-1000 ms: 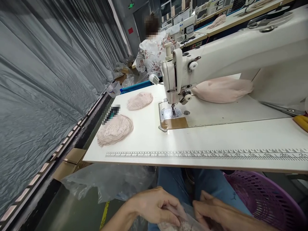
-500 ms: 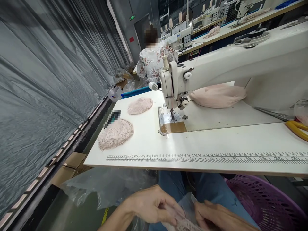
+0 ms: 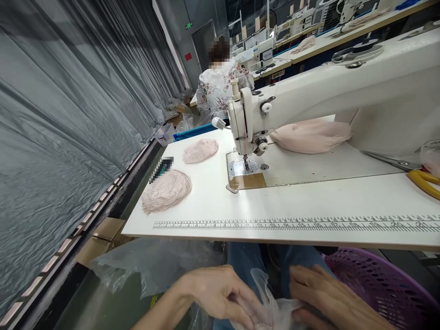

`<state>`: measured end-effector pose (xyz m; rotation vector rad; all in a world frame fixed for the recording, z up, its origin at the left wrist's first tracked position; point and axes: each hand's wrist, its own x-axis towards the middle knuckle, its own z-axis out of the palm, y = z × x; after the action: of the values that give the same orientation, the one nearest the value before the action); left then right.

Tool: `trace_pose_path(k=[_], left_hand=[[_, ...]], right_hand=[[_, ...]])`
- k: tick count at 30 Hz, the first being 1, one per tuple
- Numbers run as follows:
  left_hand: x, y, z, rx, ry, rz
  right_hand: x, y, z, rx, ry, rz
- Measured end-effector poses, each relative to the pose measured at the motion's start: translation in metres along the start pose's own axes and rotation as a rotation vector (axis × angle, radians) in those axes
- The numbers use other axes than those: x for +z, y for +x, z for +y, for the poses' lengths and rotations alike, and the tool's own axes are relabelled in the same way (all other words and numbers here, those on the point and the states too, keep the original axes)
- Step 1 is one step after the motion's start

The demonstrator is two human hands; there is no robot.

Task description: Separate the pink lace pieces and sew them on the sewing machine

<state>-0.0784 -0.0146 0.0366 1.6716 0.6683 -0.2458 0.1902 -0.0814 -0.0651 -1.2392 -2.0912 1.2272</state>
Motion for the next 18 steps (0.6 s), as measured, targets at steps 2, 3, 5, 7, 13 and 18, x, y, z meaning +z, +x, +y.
trace_pose_path(k=[2, 3, 5, 7, 13, 18], left_hand=[[-0.001, 0.003, 0.003, 0.021, 0.047, -0.033], [-0.002, 0.004, 0.004, 0.035, 0.075, -0.047], [-0.003, 0.005, 0.007, 0.075, 0.126, -0.072], [-0.004, 0.002, 0.009, 0.103, 0.162, -0.074], [-0.005, -0.023, -0.015, 0.072, 0.066, 0.045], [-0.002, -0.03, -0.051, 0.094, -0.056, 0.147]], right_hand=[[-0.007, 0.006, -0.012, 0.008, -0.054, -0.112], [-0.012, 0.011, -0.022, 0.0, -0.036, -0.17], [-0.022, 0.027, -0.042, -0.032, 0.023, -0.294], [-0.027, 0.044, -0.052, -0.105, 0.133, -0.406], [0.007, 0.057, -0.005, 0.007, 0.879, -0.454], [0.039, 0.045, 0.001, -0.014, 0.995, -0.317]])
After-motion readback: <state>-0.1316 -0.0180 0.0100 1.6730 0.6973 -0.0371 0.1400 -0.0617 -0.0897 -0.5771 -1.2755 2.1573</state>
